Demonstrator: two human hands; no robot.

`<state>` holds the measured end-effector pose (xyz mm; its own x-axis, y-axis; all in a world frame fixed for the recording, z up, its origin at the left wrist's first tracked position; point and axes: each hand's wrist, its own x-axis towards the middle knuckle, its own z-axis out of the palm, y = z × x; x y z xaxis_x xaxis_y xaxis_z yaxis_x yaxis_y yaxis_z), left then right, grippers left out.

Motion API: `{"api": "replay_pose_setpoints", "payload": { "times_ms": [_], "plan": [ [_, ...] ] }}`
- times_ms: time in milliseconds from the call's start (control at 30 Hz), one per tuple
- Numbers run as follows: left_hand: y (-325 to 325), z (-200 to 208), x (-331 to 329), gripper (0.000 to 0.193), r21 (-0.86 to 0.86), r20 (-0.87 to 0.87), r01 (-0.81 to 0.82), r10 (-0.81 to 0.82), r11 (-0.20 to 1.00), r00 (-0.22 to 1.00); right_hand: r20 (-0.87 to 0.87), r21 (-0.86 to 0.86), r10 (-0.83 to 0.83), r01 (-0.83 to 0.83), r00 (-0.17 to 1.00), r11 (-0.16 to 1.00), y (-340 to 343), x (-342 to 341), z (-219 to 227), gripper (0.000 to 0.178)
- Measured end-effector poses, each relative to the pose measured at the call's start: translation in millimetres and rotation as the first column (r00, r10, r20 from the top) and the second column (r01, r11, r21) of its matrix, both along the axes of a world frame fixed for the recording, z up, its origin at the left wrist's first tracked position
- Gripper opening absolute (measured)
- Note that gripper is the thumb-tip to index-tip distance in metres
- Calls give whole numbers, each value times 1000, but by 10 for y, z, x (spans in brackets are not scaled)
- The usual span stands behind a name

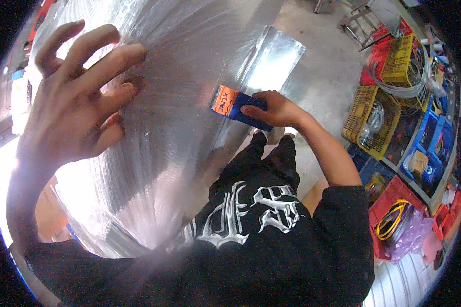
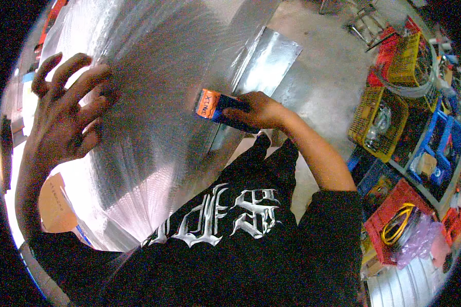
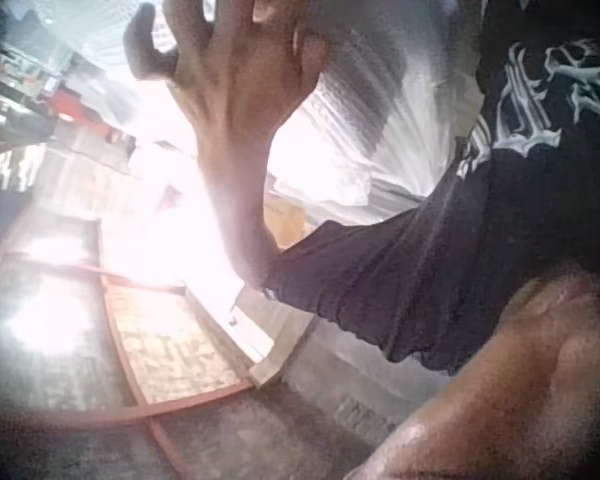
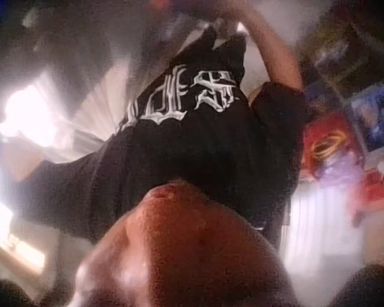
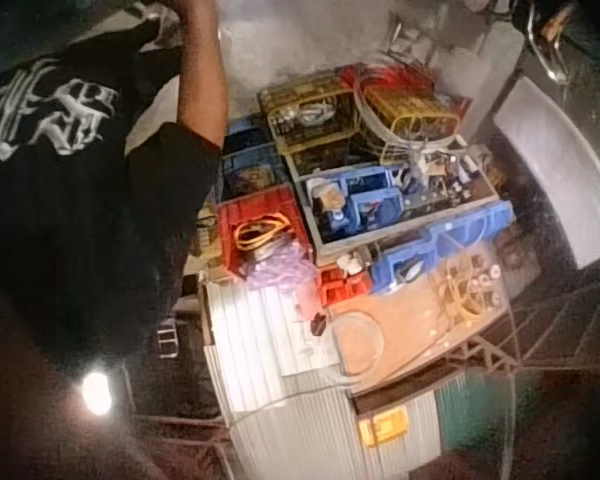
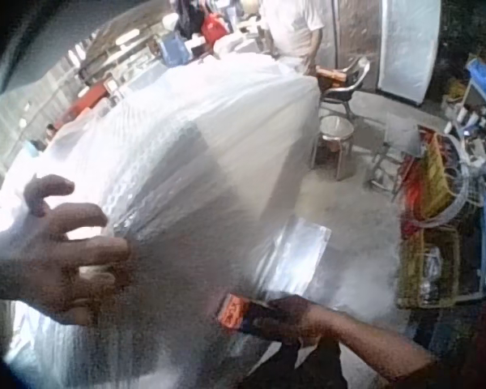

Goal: The person wraps a large object with bubble wrap and secures it with packing tape. They repeatedly pull tape from a dispenser, apply it to the bubble wrap, and smooth it down to ensure the package is fully covered and sealed.

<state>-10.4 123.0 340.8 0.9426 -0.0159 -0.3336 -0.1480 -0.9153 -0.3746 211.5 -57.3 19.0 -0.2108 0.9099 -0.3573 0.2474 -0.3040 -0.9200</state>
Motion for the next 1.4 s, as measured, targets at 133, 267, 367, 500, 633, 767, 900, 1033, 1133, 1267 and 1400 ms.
{"api": "replay_pose_setpoints", "payload": {
  "times_ms": [133,267,367,500,633,767,900,1033,1133,1267,1400],
  "plan": [
    [-85,1,30,41,-1,1,-25,25,1000,1000,298,-96,81,-54,951,994,82,-35,22,77],
    [-242,65,37,55,70,-47,-28,31,997,998,636,-5,36,-43,771,999,34,-152,237,67],
    [-464,110,42,67,133,-88,-91,103,987,991,761,1,90,-138,643,990,-228,-88,338,54],
    [-892,-170,88,89,173,-137,-408,432,897,891,517,-114,-32,106,856,988,-821,218,175,67],
    [-1122,-948,103,86,141,-46,-388,398,911,916,200,-253,-220,267,955,930,-1489,249,-218,61],
    [-1114,-1419,26,85,457,-44,-401,471,794,881,255,-255,-145,211,956,944,-1823,221,-409,60],
    [-1527,-1516,119,81,-30,110,-646,645,763,757,32,-178,-253,254,967,951,-1939,310,-130,53],
    [-2339,-1618,333,72,-850,-211,-527,934,-29,289,-121,30,-164,168,979,985,-1913,385,451,59],
    [-2562,-1490,282,63,-932,-363,-113,868,-345,340,-183,129,-60,84,981,988,-1836,343,857,68],
    [-2542,-1145,23,51,-917,-376,21,882,-398,286,-166,411,-9,77,986,908,-1643,110,1194,47],
    [-2391,-802,-298,45,-905,-406,46,891,-423,205,-205,441,-22,113,978,891,-1449,-294,1395,44]
  ]
}}
